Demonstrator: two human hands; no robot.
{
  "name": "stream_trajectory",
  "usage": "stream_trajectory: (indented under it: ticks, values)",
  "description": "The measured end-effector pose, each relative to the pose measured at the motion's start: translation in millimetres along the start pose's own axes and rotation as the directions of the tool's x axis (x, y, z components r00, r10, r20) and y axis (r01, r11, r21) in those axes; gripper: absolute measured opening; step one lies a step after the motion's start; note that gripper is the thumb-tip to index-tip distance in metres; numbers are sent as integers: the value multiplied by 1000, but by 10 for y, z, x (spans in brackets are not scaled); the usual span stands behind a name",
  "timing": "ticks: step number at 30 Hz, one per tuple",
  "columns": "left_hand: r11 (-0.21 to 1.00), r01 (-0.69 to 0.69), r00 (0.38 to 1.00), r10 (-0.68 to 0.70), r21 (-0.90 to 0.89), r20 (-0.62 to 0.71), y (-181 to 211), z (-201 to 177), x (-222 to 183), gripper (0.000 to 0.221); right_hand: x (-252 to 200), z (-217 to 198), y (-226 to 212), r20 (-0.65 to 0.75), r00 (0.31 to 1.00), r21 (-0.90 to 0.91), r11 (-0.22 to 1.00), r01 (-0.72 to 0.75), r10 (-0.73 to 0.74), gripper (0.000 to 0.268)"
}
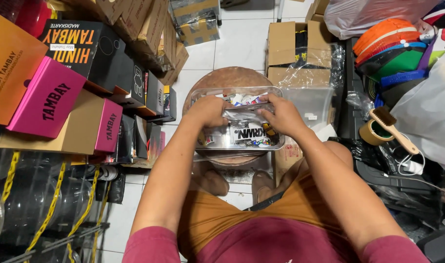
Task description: The person sorts through a container of stickers and then carefully packs a maroon hat into a clear plastic bag.
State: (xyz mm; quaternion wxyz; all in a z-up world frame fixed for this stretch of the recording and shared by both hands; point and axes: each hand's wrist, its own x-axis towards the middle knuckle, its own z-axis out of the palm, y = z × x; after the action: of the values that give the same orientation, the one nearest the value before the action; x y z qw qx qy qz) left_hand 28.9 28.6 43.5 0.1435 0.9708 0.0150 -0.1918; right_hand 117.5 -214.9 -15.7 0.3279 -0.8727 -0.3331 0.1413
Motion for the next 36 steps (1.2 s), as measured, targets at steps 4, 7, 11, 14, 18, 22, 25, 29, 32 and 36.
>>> stream_trajectory:
  ticks: [4,7,11,14,18,22,25,29,32,36]
  values:
    - [1000,-17,999,18,-8,38,-33,28,-8,47,-76,30,97,-15,1000,44,999,9,-8,45]
    - [998,-32,999,34,49,-32,-100,162,35,51,-82,96,253,-90,988,91,987,134,-126,42]
    - [973,-82,990,105,216,-97,-58,362,0,52,-85,183,356,-93,985,23,989,149,-146,34]
    - [950,-104,986,138,295,-97,23,443,-132,59,-173,137,254,-34,986,-68,985,161,-163,34]
    - [946,-132,988,151,296,-41,141,412,-421,95,-318,95,205,113,980,-208,960,187,-166,35]
    - [993,-91,993,96,78,-71,243,318,-557,86,-429,17,101,226,963,-249,947,203,-147,48]
    - [996,-72,977,62,-43,-202,173,503,-352,57,-422,98,152,191,961,-215,947,240,-200,41]
    - [993,86,989,-95,-80,-113,376,399,-333,59,-396,151,0,103,986,-268,952,151,-127,31]
    - [999,52,998,-52,-3,-45,434,354,-370,74,-356,154,-80,38,995,-318,943,100,-93,42]
    - [994,-10,999,6,113,36,483,256,-480,76,-102,258,85,-16,977,-415,890,187,-213,31]
